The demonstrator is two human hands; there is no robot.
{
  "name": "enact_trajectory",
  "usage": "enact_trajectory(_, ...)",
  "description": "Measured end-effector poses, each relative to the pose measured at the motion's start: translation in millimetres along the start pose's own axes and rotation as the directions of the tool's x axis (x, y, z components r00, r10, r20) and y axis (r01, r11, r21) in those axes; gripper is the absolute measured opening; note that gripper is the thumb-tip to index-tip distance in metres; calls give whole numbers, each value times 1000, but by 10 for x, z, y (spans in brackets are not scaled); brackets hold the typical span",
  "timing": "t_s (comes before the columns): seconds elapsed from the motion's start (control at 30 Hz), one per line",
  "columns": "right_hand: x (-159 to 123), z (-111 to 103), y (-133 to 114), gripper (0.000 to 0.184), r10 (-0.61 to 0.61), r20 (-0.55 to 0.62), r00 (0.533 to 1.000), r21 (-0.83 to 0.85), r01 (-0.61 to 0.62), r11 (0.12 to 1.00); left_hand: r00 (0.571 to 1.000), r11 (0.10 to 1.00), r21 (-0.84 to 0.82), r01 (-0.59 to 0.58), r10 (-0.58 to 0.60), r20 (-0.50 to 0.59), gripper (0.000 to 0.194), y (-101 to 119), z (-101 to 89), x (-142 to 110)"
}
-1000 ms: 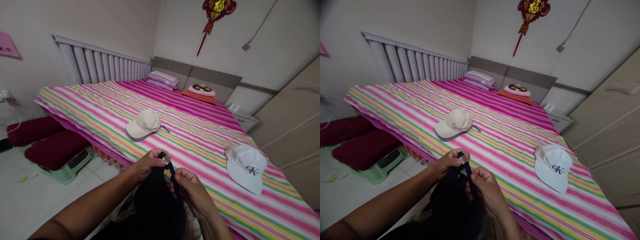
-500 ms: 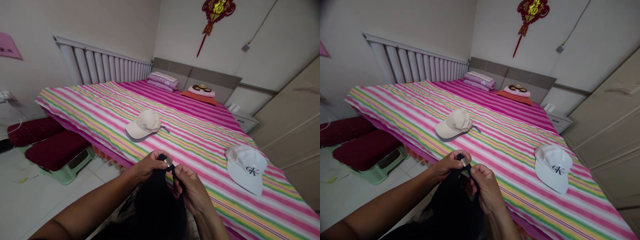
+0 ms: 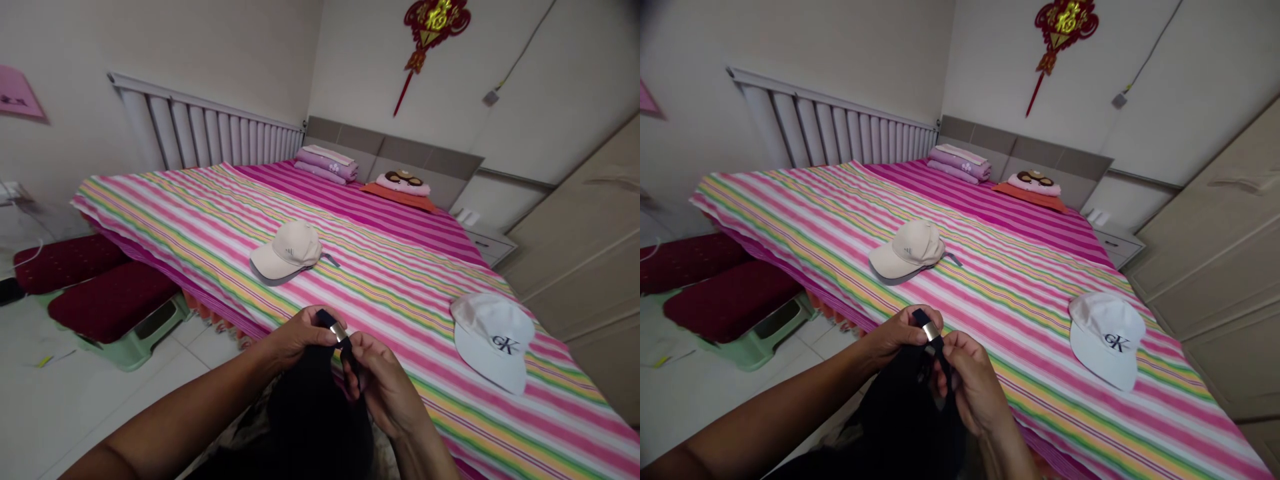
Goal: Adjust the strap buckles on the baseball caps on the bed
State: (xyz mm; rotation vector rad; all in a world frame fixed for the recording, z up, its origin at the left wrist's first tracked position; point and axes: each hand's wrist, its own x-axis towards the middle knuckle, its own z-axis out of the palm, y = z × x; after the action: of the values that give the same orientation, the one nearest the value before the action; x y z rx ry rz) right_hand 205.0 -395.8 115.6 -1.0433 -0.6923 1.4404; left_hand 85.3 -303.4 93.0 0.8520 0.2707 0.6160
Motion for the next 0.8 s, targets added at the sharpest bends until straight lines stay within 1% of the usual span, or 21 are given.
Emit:
enact_trajectory(0.07, 3, 5, -8, 20, -4, -11, 1000, 8, 4, 1000, 1000, 1000, 25, -11, 11, 10, 31, -1, 2, 1)
enact_trajectory(0.2, 13, 22, -4, 23, -21, -34, 999, 6, 21, 1000, 997, 997, 73, -11, 5, 82, 28, -9, -11, 6)
enact_trajectory(0.33, 8, 20, 16, 23, -11, -51, 999, -19, 10, 1000, 997, 996, 82, -25, 18, 82, 27, -8, -42, 2)
enact_trajectory(0.47, -3, 22, 18, 23, -9, -63, 998, -22, 7, 1000, 994, 997, 66, -32, 25, 107, 30, 14, -42, -13)
enact_trajectory(0.53, -2, 23, 13, 24, -12, -64, 998, -25, 10, 1000, 996, 998, 63, -15, 9, 89, 33, 26, -27, -21)
enact_trajectory(0.67, 0, -13, 7, 24, -6, -57, 998, -41, 3, 999, 999, 989, 148, -16, 20, -27, 26, 35, -4, -39)
enact_trajectory(0.73, -8, -49, 10, 24, 27, -6, 1000, -63, -27, 998, 997, 984, 179, -19, 31, -68, 24, 33, -8, -44)
enact_trajectory(0.8, -21, -83, 17, 26, 52, 60, 997, -98, -46, 994, 996, 982, 187, -21, 37, -81, 21, 32, -18, -45)
